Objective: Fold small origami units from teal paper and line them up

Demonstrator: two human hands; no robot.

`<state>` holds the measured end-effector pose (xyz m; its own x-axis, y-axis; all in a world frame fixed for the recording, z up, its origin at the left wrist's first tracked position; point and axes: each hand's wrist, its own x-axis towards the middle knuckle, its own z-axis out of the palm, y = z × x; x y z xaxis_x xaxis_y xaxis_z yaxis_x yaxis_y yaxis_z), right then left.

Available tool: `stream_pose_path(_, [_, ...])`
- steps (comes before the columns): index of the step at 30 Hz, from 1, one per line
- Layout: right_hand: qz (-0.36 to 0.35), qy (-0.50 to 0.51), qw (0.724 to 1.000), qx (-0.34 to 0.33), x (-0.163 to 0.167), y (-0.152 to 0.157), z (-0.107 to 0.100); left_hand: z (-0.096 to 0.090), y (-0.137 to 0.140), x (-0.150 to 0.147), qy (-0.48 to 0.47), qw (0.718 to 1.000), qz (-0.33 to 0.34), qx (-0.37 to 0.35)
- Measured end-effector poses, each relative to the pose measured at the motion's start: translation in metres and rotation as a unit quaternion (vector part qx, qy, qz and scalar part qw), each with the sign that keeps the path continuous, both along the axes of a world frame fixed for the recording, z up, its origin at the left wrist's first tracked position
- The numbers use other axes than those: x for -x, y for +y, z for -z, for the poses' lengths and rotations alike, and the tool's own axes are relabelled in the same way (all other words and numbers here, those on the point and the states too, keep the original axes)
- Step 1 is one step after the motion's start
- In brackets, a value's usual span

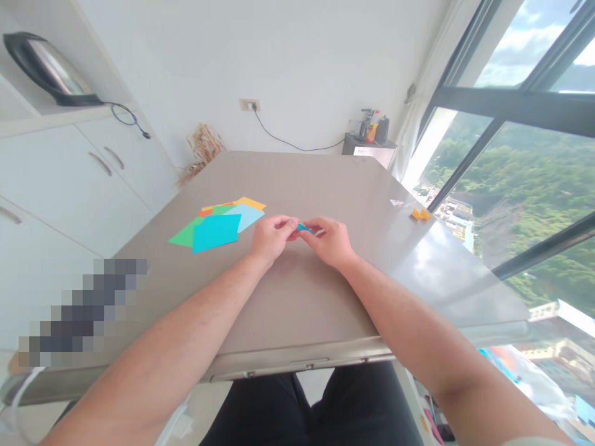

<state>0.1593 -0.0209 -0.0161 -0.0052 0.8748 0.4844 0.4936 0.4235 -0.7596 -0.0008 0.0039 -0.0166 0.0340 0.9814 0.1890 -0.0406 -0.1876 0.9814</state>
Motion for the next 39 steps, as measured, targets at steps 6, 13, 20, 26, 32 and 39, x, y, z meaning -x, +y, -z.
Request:
stream_pose_path(6, [0.0, -0.001, 0.999, -0.038, -0.001, 0.001, 0.002, 0.002, 0.0, 0.002, 0.059, 0.998, 0.001, -0.024])
stream_pose_path(13, [0.005, -0.029, 1.0, 0.003, 0.0, -0.001, 0.0, 0.003, -0.002, 0.004, 0.168, 0.984, 0.018, -0.062])
stream_pose_path(20, [0.027, -0.086, 0.996, 0.015, -0.004, 0.001, 0.0, 0.004, -0.004, 0.004, 0.19, 0.977, 0.033, -0.091])
stream_pose_path(26, [0.052, -0.209, 0.976, -0.017, 0.0, -0.002, 0.001, 0.01, 0.0, 0.002, 0.18, 0.98, 0.036, -0.073])
stream_pose_path(32, [0.08, -0.31, 0.947, -0.014, 0.006, -0.008, -0.003, 0.015, 0.004, 0.001, 0.143, 0.987, 0.039, -0.06])
stream_pose_path(39, [0.083, -0.291, 0.953, 0.018, 0.003, -0.005, -0.001, 0.018, 0.004, -0.001, 0.119, 0.991, 0.045, -0.04])
